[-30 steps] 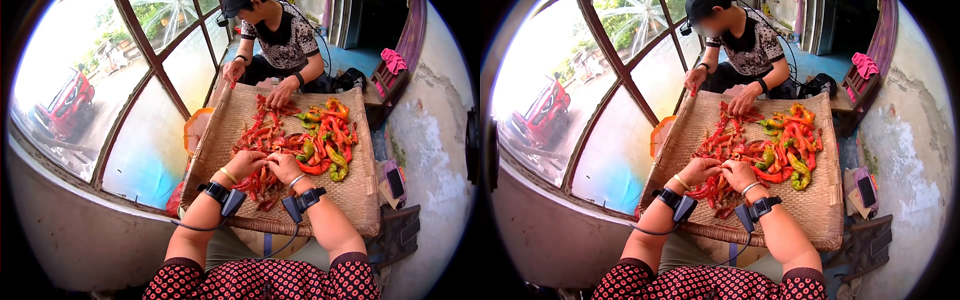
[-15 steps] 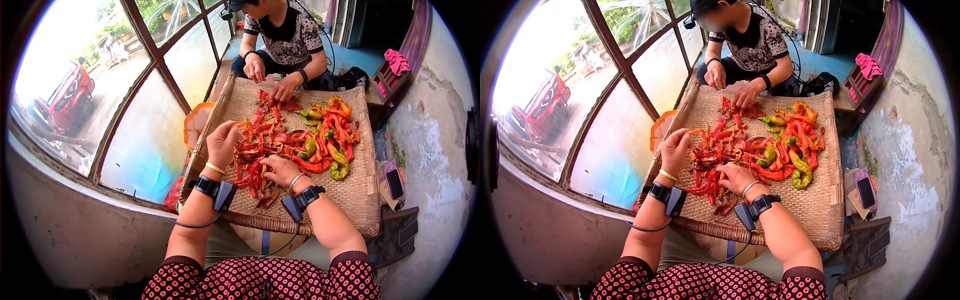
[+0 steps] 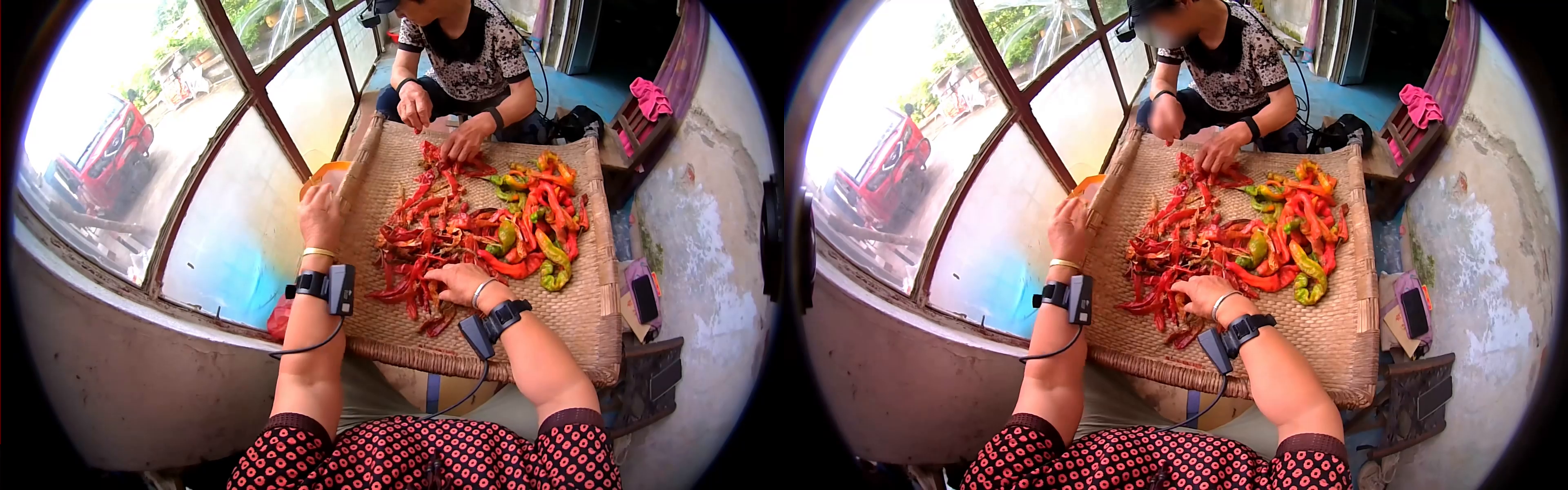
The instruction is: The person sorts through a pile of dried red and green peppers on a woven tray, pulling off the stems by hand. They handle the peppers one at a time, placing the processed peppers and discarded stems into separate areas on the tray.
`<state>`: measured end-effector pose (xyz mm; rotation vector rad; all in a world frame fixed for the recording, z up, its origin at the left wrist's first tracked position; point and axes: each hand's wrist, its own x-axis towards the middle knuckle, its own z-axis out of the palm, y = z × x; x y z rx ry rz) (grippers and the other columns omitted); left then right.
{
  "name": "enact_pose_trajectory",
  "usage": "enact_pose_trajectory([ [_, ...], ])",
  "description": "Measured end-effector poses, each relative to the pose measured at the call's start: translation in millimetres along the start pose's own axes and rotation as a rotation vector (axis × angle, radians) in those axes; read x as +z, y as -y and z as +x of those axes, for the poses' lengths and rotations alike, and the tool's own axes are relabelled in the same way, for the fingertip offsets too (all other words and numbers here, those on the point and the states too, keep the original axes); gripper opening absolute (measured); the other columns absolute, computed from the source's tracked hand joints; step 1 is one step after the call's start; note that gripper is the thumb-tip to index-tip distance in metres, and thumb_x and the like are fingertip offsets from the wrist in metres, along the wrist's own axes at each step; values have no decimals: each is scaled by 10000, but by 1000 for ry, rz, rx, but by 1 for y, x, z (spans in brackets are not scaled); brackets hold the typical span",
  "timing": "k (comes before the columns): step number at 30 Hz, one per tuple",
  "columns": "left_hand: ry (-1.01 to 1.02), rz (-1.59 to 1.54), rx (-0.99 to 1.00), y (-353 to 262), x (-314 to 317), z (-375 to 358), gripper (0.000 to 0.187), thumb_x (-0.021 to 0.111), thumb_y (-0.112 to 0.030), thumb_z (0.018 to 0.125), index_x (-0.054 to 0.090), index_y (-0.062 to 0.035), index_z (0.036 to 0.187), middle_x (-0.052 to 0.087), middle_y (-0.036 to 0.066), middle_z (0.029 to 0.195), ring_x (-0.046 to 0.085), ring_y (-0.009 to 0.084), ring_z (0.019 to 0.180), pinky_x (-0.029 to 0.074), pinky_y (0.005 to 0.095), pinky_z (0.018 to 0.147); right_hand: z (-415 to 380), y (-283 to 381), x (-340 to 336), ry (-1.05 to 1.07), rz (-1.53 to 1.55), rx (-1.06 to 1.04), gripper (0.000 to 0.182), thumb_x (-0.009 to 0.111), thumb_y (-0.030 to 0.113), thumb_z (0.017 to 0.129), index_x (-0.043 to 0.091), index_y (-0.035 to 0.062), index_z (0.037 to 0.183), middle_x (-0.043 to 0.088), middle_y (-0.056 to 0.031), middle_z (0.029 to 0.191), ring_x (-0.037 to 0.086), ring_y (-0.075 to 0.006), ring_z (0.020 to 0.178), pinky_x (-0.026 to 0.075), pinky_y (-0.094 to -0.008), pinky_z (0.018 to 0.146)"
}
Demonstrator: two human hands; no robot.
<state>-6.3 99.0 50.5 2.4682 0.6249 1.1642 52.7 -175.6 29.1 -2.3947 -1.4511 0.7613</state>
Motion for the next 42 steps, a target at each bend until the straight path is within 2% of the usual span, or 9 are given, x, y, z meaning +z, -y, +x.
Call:
enact_pose_trajectory([
  [2, 61, -138, 188, -34, -2, -8, 183, 590, -147, 756, 615, -54, 911, 591, 142, 944, 563, 295, 846, 448, 363, 758, 2, -1, 1, 4, -15, 4, 368, 600, 201, 760, 524, 118, 1110, 557, -112, 1058, 536, -292, 952, 436, -394, 810],
  [4, 464, -357, 69, -59, 2, -25, 199, 601, -174, 747, 618, -44, 897, 607, 153, 826, 582, 297, 759, 468, 359, 699, 3, -2, -2, 69, -34, 78, 320, 613, 192, 737, 560, 98, 1039, 553, -112, 1064, 539, -291, 944, 440, -391, 793],
  [8, 1045, -207, 382, -86, 20, -57, 264, 629, -216, 726, 615, -68, 945, 614, 157, 811, 588, 294, 710, 470, 352, 655, 4, -7, 7, -16, -23, 55, 287, 618, 174, 712, 582, 84, 982, 571, -117, 1024, 544, -293, 927, 443, -392, 784],
  [14, 1293, -204, 527, -77, 49, -80, 293, 638, -283, 691, 608, -58, 876, 605, 153, 767, 577, 311, 705, 455, 369, 636, 10, -10, 9, 85, -94, 68, 229, 600, 131, 686, 607, 74, 907, 557, -119, 939, 539, -305, 909, 443, -385, 765],
  [19, 1181, -259, 454, -82, 39, -74, 292, 652, -250, 686, 613, -48, 893, 607, 160, 781, 580, 305, 706, 461, 359, 636, 5, -16, 14, -277, 50, -41, 161, 603, 140, 683, 601, 60, 823, 544, -128, 912, 539, -310, 843, 447, -371, 729],
  [25, 1118, -467, 232, -78, 37, -61, 184, 578, -204, 813, 630, -50, 900, 614, 65, 694, 562, 119, 628, 451, 269, 595, 5, -10, 5, -617, 289, 63, 162, 627, 192, 715, 591, 44, 768, 567, -109, 817, 555, -271, 757, 448, -358, 668],
  [32, 898, -565, 219, -85, 27, -55, 153, 589, -155, 804, 626, -39, 897, 615, 44, 685, 539, 78, 584, 444, 234, 542, 4, -7, -2, -566, 556, 126, 230, 630, 227, 733, 608, 38, 862, 627, -118, 737, 601, -243, 682, 465, -320, 640],
  [36, 830, -763, -71, -90, 20, -51, 107, 579, -82, 812, 611, 0, 873, 604, 5, 694, 515, 26, 571, 427, 165, 498, 2, -1, -6, -558, 656, 120, 231, 615, 229, 752, 608, 35, 876, 626, -122, 768, 596, -240, 695, 465, -321, 649],
  [42, -17, -822, -117, -74, -4, -20, 123, 589, -38, 799, 607, -27, 920, 569, -14, 679, 488, 25, 562, 408, 174, 486, 3, -14, 3, -487, 240, 107, 241, 608, 230, 765, 595, 56, 931, 599, -102, 855, 577, -248, 770, 463, -347, 685],
])
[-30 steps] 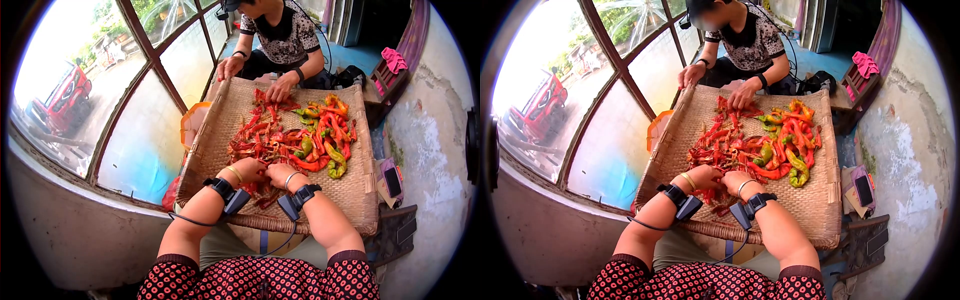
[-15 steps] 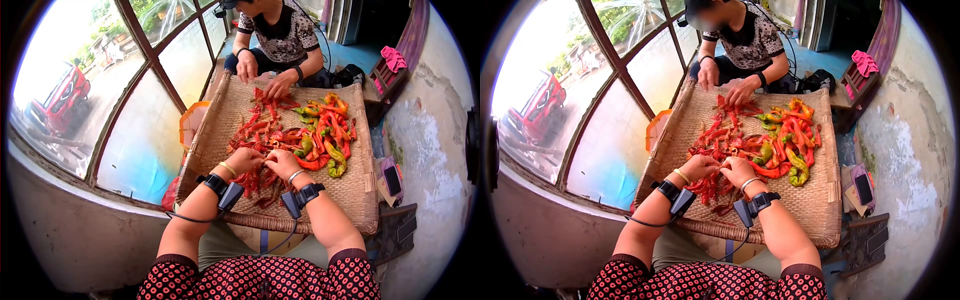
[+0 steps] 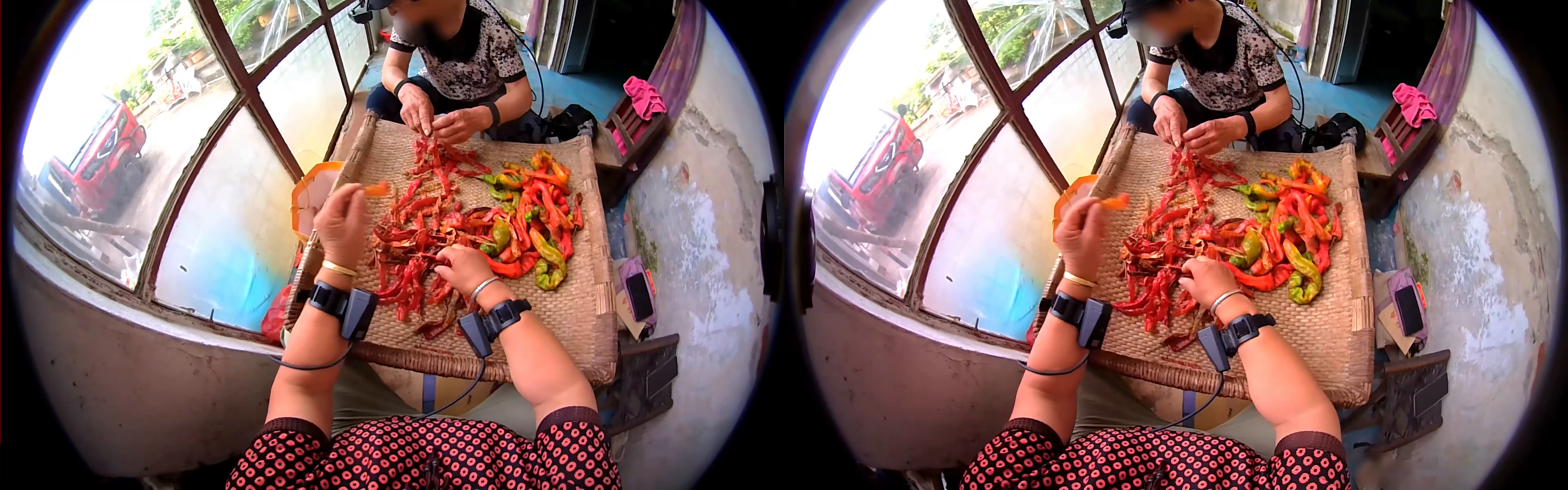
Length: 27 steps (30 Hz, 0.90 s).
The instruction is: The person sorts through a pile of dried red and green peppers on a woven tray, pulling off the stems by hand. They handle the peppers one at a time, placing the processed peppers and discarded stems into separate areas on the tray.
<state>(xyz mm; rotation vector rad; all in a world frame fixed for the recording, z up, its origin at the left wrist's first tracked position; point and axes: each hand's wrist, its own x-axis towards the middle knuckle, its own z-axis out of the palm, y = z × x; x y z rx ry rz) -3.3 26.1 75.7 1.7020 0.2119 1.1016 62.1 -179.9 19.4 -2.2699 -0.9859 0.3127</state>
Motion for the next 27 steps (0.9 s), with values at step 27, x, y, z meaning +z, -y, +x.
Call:
enact_pose_trajectory([
  [27, 1385, 595, -16, 62, 24, -46, 284, 645, -236, 681, 628, -88, 922, 620, 134, 824, 578, 304, 786, 457, 373, 705, -2, -11, 11, 363, -391, -31, 245, 577, 119, 735, 568, 91, 978, 587, -125, 939, 560, -300, 909, 465, -398, 753],
])
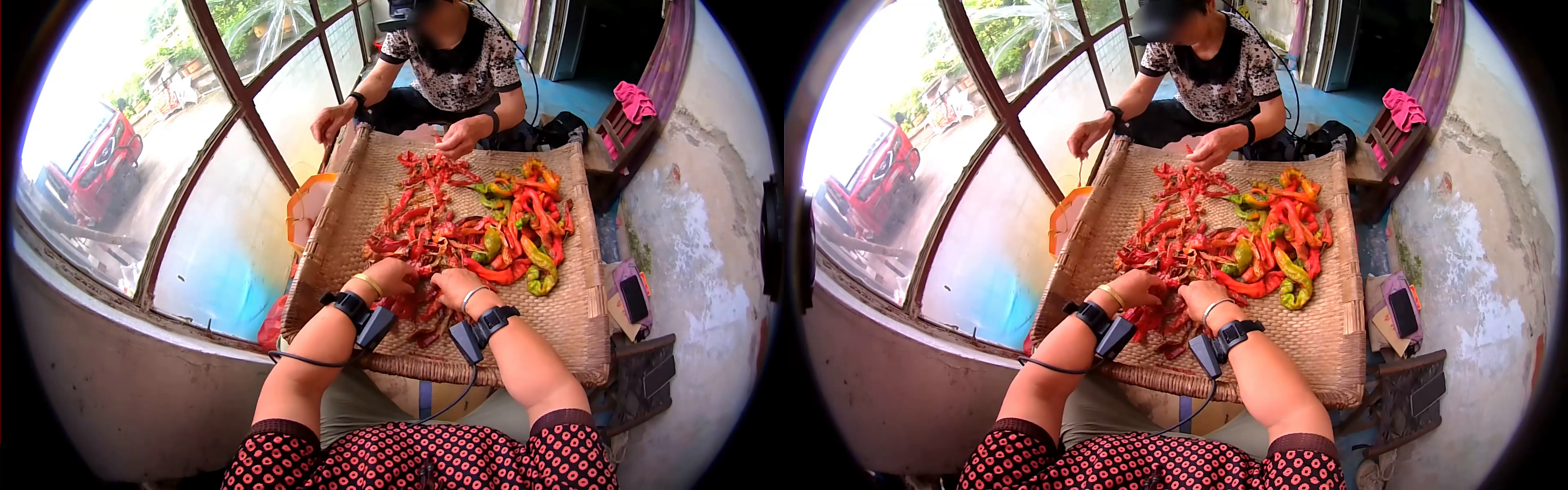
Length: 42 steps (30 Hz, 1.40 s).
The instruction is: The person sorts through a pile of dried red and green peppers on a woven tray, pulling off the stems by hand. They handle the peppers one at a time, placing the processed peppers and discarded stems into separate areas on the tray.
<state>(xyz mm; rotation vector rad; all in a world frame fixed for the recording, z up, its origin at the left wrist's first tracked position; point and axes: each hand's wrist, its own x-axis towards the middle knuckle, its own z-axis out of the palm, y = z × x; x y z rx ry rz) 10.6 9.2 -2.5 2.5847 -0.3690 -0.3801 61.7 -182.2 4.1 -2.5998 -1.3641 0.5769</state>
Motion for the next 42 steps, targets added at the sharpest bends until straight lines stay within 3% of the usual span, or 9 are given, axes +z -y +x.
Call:
enact_pose_trajectory([
  [5, -46, 6, 17, -8, -2, -1, 217, 640, -174, 701, 634, -78, 896, 625, 109, 802, 597, 248, 747, 467, 332, 672, 1, 2, -4, -39, 17, 26, 225, 597, 133, 698, 587, 89, 919, 589, -96, 891, 550, -277, 885, 453, -386, 757],
  [7, -105, -11, 8, -15, -7, -1, 201, 633, -170, 712, 636, -69, 886, 624, 111, 798, 598, 243, 741, 467, 327, 664, -2, 3, -11, -261, 194, -23, 180, 601, 139, 700, 594, 79, 869, 589, -102, 869, 556, -275, 855, 455, -383, 740],
  [13, -273, -582, -57, -20, -14, 3, 235, 564, -246, 825, 620, -39, 922, 607, 78, 724, 568, 160, 666, 452, 288, 622, 2, 7, -17, -499, 558, 52, 159, 610, 103, 690, 598, 53, 840, 588, -122, 837, 555, -285, 837, 450, -371, 734],
  [20, -432, -340, 89, -30, -26, -7, 274, 586, -271, 815, 609, -37, 957, 613, 68, 782, 560, 139, 704, 449, 265, 643, 2, 8, -21, -628, 543, -33, 126, 606, 73, 675, 606, 51, 799, 583, -108, 788, 545, -274, 785, 442, -368, 715],
  [33, -177, -518, -127, -39, -34, -12, 196, 605, -163, 804, 613, -7, 922, 594, 20, 681, 510, 59, 569, 436, 220, 516, 5, 14, -22, -731, 770, -32, 219, 628, 78, 689, 599, 55, 905, 589, -113, 786, 577, -252, 667, 473, -331, 622],
  [36, -545, -425, -85, -37, -39, -17, 148, 614, -94, 783, 617, 2, 896, 598, 28, 667, 525, 55, 554, 449, 225, 508, 1, 12, -25, -627, 699, 27, 232, 632, 116, 705, 585, 54, 924, 593, -117, 815, 582, -266, 731, 473, -351, 665],
  [37, -693, -486, -157, -35, -41, -17, 172, 612, -146, 762, 628, -43, 899, 608, 102, 679, 581, 146, 571, 463, 270, 542, -2, 10, -24, -560, 494, 53, 231, 632, 146, 716, 581, 54, 921, 593, -121, 831, 579, -273, 772, 469, -364, 689],
  [39, -1095, -75, 17, -23, -55, -19, 148, 601, -123, 771, 628, -68, 906, 616, 94, 732, 604, 161, 616, 475, 271, 554, -5, 8, -25, -491, 290, 81, 235, 632, 177, 726, 577, 53, 918, 594, -125, 847, 577, -280, 813, 466, -376, 713],
  [42, -1335, -173, -108, -34, -81, -42, 108, 587, -89, 777, 622, -77, 878, 623, 73, 785, 608, 203, 673, 486, 279, 586, -7, 8, -24, -223, 139, 168, 245, 625, 233, 741, 576, 49, 895, 593, -130, 871, 563, -295, 874, 457, -393, 749],
])
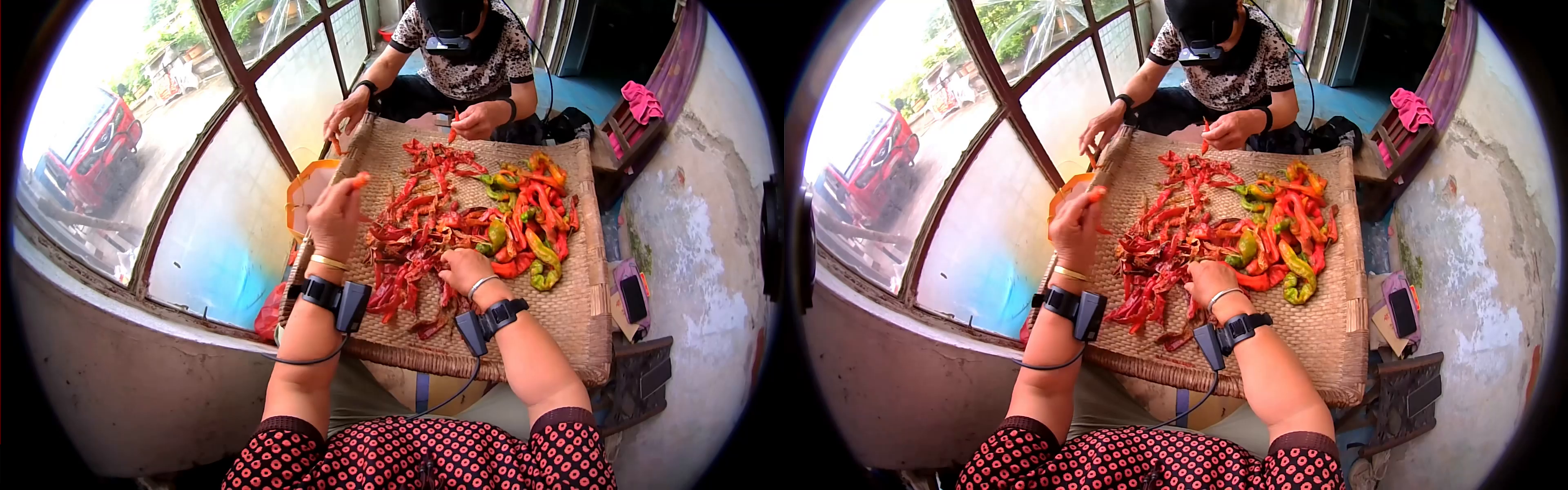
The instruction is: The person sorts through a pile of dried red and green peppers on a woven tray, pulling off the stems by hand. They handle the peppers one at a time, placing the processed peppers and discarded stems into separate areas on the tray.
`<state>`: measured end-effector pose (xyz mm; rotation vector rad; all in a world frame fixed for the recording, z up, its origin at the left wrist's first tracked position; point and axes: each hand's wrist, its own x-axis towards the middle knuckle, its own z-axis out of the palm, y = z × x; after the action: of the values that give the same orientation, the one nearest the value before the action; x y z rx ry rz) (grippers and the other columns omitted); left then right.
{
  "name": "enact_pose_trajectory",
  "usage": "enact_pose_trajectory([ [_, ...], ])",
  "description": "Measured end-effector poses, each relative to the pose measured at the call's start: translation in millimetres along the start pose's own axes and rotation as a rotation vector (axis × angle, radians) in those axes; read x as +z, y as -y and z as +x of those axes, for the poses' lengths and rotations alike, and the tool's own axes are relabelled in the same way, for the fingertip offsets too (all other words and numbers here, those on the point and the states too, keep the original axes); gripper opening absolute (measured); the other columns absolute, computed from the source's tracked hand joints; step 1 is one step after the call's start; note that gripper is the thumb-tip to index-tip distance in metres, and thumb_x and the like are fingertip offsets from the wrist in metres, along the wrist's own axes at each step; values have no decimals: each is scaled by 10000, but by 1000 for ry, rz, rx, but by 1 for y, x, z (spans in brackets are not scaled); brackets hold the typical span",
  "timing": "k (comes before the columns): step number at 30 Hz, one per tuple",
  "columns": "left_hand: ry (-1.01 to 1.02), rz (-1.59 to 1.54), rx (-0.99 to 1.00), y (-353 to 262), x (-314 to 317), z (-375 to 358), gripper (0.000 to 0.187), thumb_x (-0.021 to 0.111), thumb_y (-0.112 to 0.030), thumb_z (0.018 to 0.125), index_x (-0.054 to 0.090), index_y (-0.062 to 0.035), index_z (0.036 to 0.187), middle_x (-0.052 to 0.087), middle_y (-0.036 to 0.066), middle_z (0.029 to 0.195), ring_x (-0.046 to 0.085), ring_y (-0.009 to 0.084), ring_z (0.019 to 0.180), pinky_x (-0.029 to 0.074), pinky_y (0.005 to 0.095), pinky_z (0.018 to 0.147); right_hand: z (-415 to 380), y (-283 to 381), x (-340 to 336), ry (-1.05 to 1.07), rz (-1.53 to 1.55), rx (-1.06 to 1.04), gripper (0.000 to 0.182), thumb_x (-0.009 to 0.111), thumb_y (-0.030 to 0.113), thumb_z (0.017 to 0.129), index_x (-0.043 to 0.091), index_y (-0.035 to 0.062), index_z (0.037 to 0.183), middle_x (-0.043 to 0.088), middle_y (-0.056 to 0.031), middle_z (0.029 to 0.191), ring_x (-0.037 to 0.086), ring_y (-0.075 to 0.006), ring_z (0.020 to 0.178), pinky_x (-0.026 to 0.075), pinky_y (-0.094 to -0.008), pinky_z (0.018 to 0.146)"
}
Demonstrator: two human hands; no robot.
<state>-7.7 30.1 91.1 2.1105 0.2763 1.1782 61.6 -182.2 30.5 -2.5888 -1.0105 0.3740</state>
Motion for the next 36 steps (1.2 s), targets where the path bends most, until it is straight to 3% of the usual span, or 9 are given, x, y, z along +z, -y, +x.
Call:
enact_pose_trajectory([
  [2, -87, -125, -42, 7, -11, 8, 91, 583, -76, 776, 620, -71, 858, 622, 69, 784, 605, 220, 687, 488, 282, 596, -1, -1, 5, 104, -88, 4, 257, 622, 256, 747, 582, 47, 891, 598, -127, 884, 568, -287, 875, 461, -386, 749],
  [4, -239, 279, 135, 29, -24, 17, 156, 561, -82, 781, 597, -67, 932, 612, 84, 871, 603, 246, 727, 493, 308, 621, 0, 0, 4, 156, -133, 7, 264, 620, 268, 751, 585, 45, 889, 601, -126, 891, 571, -284, 876, 464, -383, 750],
  [8, -20, 664, -198, 64, -25, 14, 306, 538, -129, 784, 508, -82, 1085, 546, 105, 1067, 579, 300, 836, 478, 367, 708, 0, 7, -1, 276, -236, 47, 346, 602, 331, 768, 572, 62, 983, 601, -122, 921, 559, -272, 905, 455, -386, 770],
  [11, -6, 471, -26, 72, -4, 8, 239, 548, -155, 782, 553, -78, 1009, 576, 111, 988, 579, 300, 808, 473, 367, 710, 1, 8, -3, 315, -261, 79, 335, 600, 339, 767, 589, 57, 949, 608, -124, 897, 567, -270, 889, 460, -388, 761],
  [19, 884, 10, 324, 5, 52, -48, 130, 598, -132, 743, 621, -41, 833, 614, 115, 754, 592, 267, 723, 480, 339, 655, 8, -3, 16, 269, -319, 103, 228, 593, 264, 753, 622, 80, 885, 621, -110, 851, 588, -259, 843, 476, -389, 724],
  [27, 872, -60, 11, 10, 54, -47, 258, 626, -161, 718, 600, -35, 941, 610, 151, 815, 579, 308, 762, 469, 364, 672, 9, 4, 6, -87, 373, 147, 184, 555, 234, 724, 616, 73, 789, 624, -123, 789, 586, -298, 731, 468, -390, 647],
  [32, 740, -40, 174, 19, 53, -50, 298, 639, -171, 725, 586, -14, 973, 611, 156, 827, 592, 287, 743, 466, 342, 657, 8, 4, 8, -109, 552, 93, 200, 580, 220, 719, 616, 41, 799, 616, -124, 710, 593, -261, 667, 465, -349, 614],
  [34, 929, -216, -213, 20, 55, -51, 267, 631, -180, 752, 599, -2, 949, 619, 130, 798, 599, 210, 719, 469, 307, 637, 12, -1, 15, -175, 664, 52, 203, 594, 207, 716, 612, 25, 804, 613, -128, 696, 593, -248, 652, 461, -330, 605],
  [36, 965, -225, -261, 20, 56, -51, 252, 626, -184, 762, 604, 0, 933, 621, 115, 774, 595, 180, 703, 468, 293, 624, 13, 0, 16, -198, 654, 33, 202, 596, 205, 716, 611, 24, 804, 614, -127, 697, 594, -246, 652, 462, -330, 605],
])
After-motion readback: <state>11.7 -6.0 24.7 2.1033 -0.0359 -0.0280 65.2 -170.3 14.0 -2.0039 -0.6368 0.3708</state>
